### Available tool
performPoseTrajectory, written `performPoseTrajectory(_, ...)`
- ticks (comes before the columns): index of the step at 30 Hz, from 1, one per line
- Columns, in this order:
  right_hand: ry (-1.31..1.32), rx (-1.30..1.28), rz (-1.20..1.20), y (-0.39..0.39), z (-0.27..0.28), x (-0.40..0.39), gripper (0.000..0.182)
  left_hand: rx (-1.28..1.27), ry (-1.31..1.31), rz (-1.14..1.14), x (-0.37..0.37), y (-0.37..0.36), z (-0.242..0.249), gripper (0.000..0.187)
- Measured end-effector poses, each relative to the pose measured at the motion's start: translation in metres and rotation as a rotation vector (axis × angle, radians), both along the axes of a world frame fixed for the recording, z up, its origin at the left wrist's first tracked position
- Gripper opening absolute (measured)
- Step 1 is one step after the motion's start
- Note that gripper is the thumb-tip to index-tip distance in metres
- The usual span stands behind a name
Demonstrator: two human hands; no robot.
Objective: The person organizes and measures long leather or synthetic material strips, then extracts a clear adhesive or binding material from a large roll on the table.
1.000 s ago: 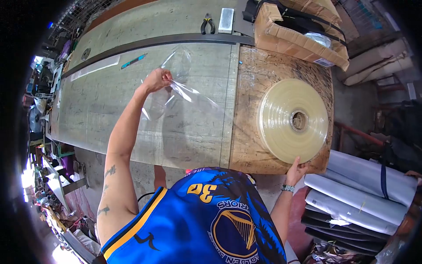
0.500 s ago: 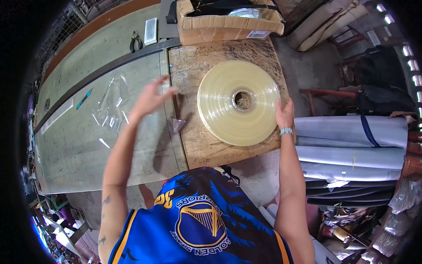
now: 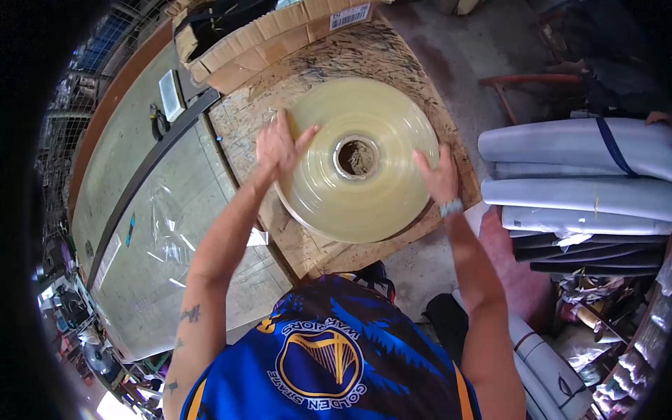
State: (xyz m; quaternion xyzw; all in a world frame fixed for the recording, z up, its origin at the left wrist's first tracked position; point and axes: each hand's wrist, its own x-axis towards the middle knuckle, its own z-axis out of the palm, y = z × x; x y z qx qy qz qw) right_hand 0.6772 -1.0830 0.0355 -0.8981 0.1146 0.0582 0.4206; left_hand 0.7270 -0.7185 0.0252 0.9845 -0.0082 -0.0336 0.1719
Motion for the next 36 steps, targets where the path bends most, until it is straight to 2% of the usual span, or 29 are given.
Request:
performPoseTrajectory(2, 0.003, 0.008, -0.177, 0.018, -0.009, -0.048, 0.052, 0.003, 0.014, -0.198, 0.042, 0.004, -0.002, 0.101)
performPoseTrajectory(4, -0.013, -0.162, -0.247, 0.032, -0.043, -0.099, 0.050, 0.002, 0.085, -0.391, 0.080, -0.004, 0.009, 0.106)
performPoseTrajectory(5, -0.146, -0.068, -0.278, 0.056, -0.032, -0.115, 0.050, -0.014, 0.154, -0.475, 0.097, -0.014, 0.016, 0.108)
performPoseTrajectory(6, -0.279, 0.032, -0.308, 0.083, -0.022, -0.128, 0.051, -0.022, 0.090, -0.538, 0.110, -0.022, 0.011, 0.108)
performPoseTrajectory(7, -0.265, 0.091, -0.364, 0.097, -0.030, -0.142, 0.052, -0.028, 0.025, -0.598, 0.118, -0.029, 0.007, 0.109)
performPoseTrajectory(9, -0.238, 0.210, -0.481, 0.112, -0.054, -0.168, 0.055, -0.009, 0.131, -0.593, 0.122, -0.045, 0.013, 0.103)
performPoseTrajectory(12, -0.180, 0.188, -0.422, 0.108, -0.055, -0.167, 0.057, -0.126, -0.194, -0.315, 0.085, -0.044, -0.018, 0.094)
performPoseTrajectory(13, -0.146, 0.179, -0.398, 0.104, -0.053, -0.167, 0.058, -0.231, -0.222, -0.236, 0.059, -0.031, -0.016, 0.091)
performPoseTrajectory(15, -0.036, 0.159, -0.337, 0.092, -0.050, -0.164, 0.059, -0.182, -0.296, -0.071, -0.019, 0.007, 0.009, 0.095)
performPoseTrajectory(17, -0.141, 0.214, -0.360, 0.087, -0.056, -0.165, 0.057, -0.153, -0.291, 0.013, -0.111, 0.039, 0.032, 0.097)
performPoseTrajectory(18, -0.200, 0.259, -0.360, 0.094, -0.061, -0.168, 0.057, -0.110, -0.141, -0.006, -0.187, 0.052, 0.020, 0.085)
performPoseTrajectory(19, -0.189, 0.017, -0.353, 0.092, -0.064, -0.170, 0.056, -0.123, -0.077, -0.068, -0.215, 0.061, 0.012, 0.069)
performPoseTrajectory(20, -0.157, -0.023, -0.349, 0.090, -0.065, -0.168, 0.056, -0.136, -0.072, -0.097, -0.231, 0.069, -0.005, 0.057)
performPoseTrajectory(22, -0.093, -0.115, -0.345, 0.086, -0.066, -0.165, 0.056, -0.220, -0.056, -0.107, -0.250, 0.092, -0.010, 0.039)
performPoseTrajectory(25, -0.188, 0.144, -0.305, 0.085, -0.069, -0.161, 0.058, -0.494, -0.077, -0.086, -0.256, 0.140, 0.010, 0.023)
performPoseTrajectory(27, -0.167, 0.065, -0.266, 0.083, -0.070, -0.159, 0.057, -0.631, -0.080, 0.191, -0.261, 0.186, 0.035, 0.024)
performPoseTrajectory(28, -0.158, 0.017, -0.260, 0.079, -0.070, -0.157, 0.057, -0.636, -0.041, 0.314, -0.261, 0.217, 0.040, 0.026)
performPoseTrajectory(29, -0.183, 0.080, -0.233, 0.078, -0.072, -0.154, 0.057, -0.545, -0.061, 0.313, -0.261, 0.255, 0.040, 0.027)
performPoseTrajectory(30, -0.207, 0.138, -0.213, 0.078, -0.074, -0.152, 0.057, -0.597, -0.031, 0.367, -0.263, 0.298, 0.017, 0.025)
performPoseTrajectory(31, -0.233, 0.192, -0.194, 0.073, -0.072, -0.154, 0.058, -0.676, -0.006, 0.393, -0.265, 0.316, 0.034, 0.021)
performPoseTrajectory(32, -0.183, 0.130, -0.195, 0.062, -0.068, -0.157, 0.058, -0.471, -0.001, 0.356, -0.266, 0.342, 0.030, 0.015)
performPoseTrajectory(34, -0.085, 0.027, -0.202, 0.049, -0.060, -0.161, 0.058, -0.419, 0.127, 0.417, -0.269, 0.368, 0.033, 0.014)
performPoseTrajectory(36, 0.023, -0.056, -0.204, 0.041, -0.055, -0.162, 0.058, -0.353, 0.187, 0.357, -0.271, 0.405, 0.009, 0.018)
